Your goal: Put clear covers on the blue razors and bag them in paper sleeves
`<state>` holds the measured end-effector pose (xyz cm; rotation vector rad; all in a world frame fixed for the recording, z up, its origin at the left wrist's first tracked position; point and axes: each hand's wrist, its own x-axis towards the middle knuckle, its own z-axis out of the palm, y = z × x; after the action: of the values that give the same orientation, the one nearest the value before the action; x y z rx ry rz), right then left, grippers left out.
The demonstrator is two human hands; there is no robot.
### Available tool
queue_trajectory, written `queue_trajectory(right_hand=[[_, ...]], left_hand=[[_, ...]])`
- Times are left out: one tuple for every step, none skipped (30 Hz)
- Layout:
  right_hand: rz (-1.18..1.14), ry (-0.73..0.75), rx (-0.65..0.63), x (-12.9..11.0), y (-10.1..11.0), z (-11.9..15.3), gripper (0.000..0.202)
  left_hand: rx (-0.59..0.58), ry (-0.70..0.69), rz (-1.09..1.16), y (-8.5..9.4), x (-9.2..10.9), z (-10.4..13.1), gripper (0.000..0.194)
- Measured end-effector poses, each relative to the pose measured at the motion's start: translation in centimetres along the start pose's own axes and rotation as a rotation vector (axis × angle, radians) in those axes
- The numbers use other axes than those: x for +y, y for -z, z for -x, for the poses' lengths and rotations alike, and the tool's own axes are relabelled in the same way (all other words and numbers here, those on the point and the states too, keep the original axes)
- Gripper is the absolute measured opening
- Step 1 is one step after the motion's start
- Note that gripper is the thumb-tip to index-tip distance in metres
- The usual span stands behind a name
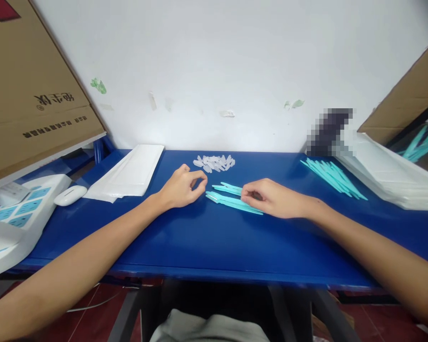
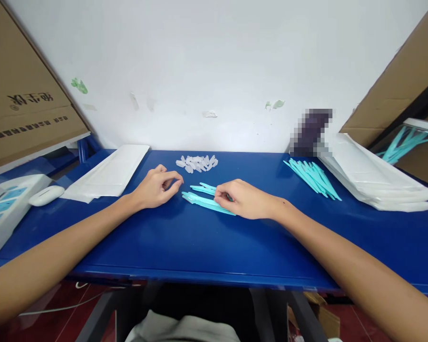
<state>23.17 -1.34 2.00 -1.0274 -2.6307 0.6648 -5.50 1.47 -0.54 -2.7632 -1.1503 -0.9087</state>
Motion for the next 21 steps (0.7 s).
queue_trajectory(right_hand=[[0.027, -0.002, -0.015, 0.0, -0.1, 0.0, 0.027], [0.065, -0.005, -0.016, 0.1, -0.2, 0.0, 0.029], [0.109, -0.008, -0.005, 0.1, -0.2, -0.1, 0.03], [0.15, -0.013, 0.018, 0.2, -0.3, -0.1, 0.031], [0.184, -0.021, 0.049, 0.2, -0.3, -0.1, 0.031], [0.206, -0.03, 0.081, 0.3, -0.4, -0.1, 0.029], [0.216, -0.036, 0.11, 0.3, -0.4, -0.1, 0.027], [0.214, -0.039, 0.129, 0.3, -0.4, -0.1, 0.025], [0.205, -0.04, 0.135, 0.3, -0.4, -0.1, 0.024], [0.191, -0.038, 0.129, 0.3, -0.4, -0.1, 0.022], [0.177, -0.03, 0.114, 0.3, -0.5, -0.1, 0.022], [0.167, -0.016, 0.094, 0.3, -0.5, -0.1, 0.022], [0.162, 0.004, 0.077, 0.3, -0.6, -0.1, 0.023], [0.163, 0.028, 0.065, 0.3, -0.7, -0.2, 0.024], [0.166, 0.055, 0.058, 0.3, -0.8, -0.2, 0.025], [0.172, 0.077, 0.054, 0.3, -0.9, -0.2, 0.025], [0.181, 0.09, 0.055, 0.3, -0.9, -0.2, 0.026], [0.19, 0.095, 0.056, 0.4, -1.0, -0.2, 0.026], [0.2, 0.094, 0.058, 0.4, -1.0, -0.2, 0.026], [0.21, 0.089, 0.058, 0.5, -1.0, -0.2, 0.026], [0.219, 0.084, 0.058, 0.5, -1.0, -0.2, 0.027]], left_hand=[[0.02, -0.013, 0.012, 0.1, 0.4, 0.0, 0.023], [0.029, -0.025, 0.028, 0.2, 0.9, 0.0, 0.023], [0.017, -0.04, 0.044, 0.3, 1.2, 0.0, 0.023], [-0.01, -0.061, 0.055, 0.4, 1.5, 0.0, 0.023], [-0.049, -0.087, 0.061, 0.5, 1.7, 0.1, 0.023], [-0.093, -0.117, 0.06, 0.6, 1.8, 0.1, 0.023], [-0.134, -0.149, 0.053, 0.7, 1.9, 0.1, 0.023], [-0.166, -0.18, 0.041, 0.8, 2.0, 0.2, 0.024], [-0.187, -0.21, 0.027, 0.7, 2.0, 0.3, 0.026], [-0.199, -0.236, 0.01, 0.7, 2.0, 0.3, 0.027], [-0.209, -0.258, -0.005, 0.5, 2.0, 0.4, 0.028], [-0.214, -0.278, -0.017, 0.4, 2.1, 0.4, 0.029], [-0.216, -0.294, -0.027, 0.2, 2.1, 0.4, 0.029], [-0.22, -0.306, -0.036, 0.0, 2.2, 0.5, 0.029], [-0.225, -0.313, -0.041, -0.2, 2.2, 0.5, 0.029], [-0.233, -0.314, -0.042, -0.3, 2.3, 0.5, 0.029], [-0.242, -0.313, -0.04, -0.5, 2.3, 0.5, 0.029], [-0.249, -0.308, -0.037, -0.5, 2.3, 0.5, 0.028], [-0.255, -0.303, -0.033, -0.6, 2.2, 0.5, 0.028], [-0.258, -0.299, -0.031, -0.6, 2.2, 0.5, 0.027], [-0.256, -0.294, -0.027, -0.6, 2.2, 0.5, 0.027]])
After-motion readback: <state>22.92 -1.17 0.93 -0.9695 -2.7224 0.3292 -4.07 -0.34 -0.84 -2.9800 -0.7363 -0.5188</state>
